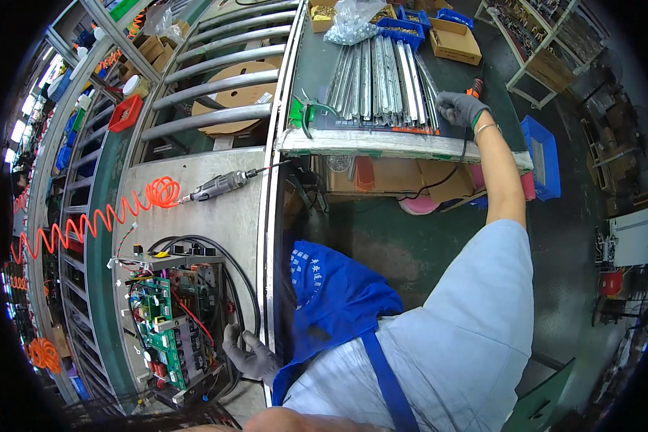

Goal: The person assembles an electronic device by securing a circuit board into a metal chassis using a pneumatic screwdriver. They repeatedly pick screws from bins, drive them into the board, and adjust the unit's position on the workbench.

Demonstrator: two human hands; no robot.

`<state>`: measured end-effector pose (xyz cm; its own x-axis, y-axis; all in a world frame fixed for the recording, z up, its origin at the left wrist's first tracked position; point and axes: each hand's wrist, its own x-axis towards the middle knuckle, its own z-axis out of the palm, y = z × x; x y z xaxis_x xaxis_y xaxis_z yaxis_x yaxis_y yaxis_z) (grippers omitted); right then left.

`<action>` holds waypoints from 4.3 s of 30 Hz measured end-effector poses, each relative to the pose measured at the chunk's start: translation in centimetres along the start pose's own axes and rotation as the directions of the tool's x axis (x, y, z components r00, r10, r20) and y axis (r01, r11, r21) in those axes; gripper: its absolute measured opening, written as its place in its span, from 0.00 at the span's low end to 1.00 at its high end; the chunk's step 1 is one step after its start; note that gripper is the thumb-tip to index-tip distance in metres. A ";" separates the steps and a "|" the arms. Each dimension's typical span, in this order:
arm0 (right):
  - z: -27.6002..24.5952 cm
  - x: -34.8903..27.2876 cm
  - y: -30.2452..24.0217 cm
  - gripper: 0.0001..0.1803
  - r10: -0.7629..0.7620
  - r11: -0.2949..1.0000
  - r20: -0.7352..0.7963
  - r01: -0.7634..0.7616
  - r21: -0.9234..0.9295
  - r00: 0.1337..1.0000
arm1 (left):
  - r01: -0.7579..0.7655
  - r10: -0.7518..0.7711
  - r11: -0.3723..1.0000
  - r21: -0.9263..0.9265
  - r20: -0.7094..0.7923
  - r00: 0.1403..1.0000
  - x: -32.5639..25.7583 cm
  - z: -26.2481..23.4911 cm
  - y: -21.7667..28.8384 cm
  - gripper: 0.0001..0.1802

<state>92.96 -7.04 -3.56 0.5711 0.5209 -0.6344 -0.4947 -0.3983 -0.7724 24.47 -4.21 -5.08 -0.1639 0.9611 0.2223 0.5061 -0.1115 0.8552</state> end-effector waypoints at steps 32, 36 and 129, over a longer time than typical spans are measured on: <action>39.8 -20.4 15.1 0.15 0.206 -0.252 0.915 0.884 0.393 -0.348 | 0.533 -0.384 0.530 -0.660 0.373 0.845 -3.5 -0.7 1.7 0.29; 46.3 -20.9 21.3 0.15 0.307 -0.256 0.799 0.764 0.592 -0.517 | 0.426 -0.601 0.314 -0.848 0.170 0.781 -4.7 -2.7 -1.7 0.21; 46.0 -23.0 11.7 0.22 -0.489 0.583 0.846 0.800 0.138 0.211 | -0.368 0.440 0.626 0.687 0.078 0.895 11.4 -14.0 3.1 0.17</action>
<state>43.92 11.03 3.34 -0.1923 0.9436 0.2697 0.0782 0.2887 -0.9542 12.26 2.84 6.66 0.1418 0.8304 0.5388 0.9593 -0.2495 0.1320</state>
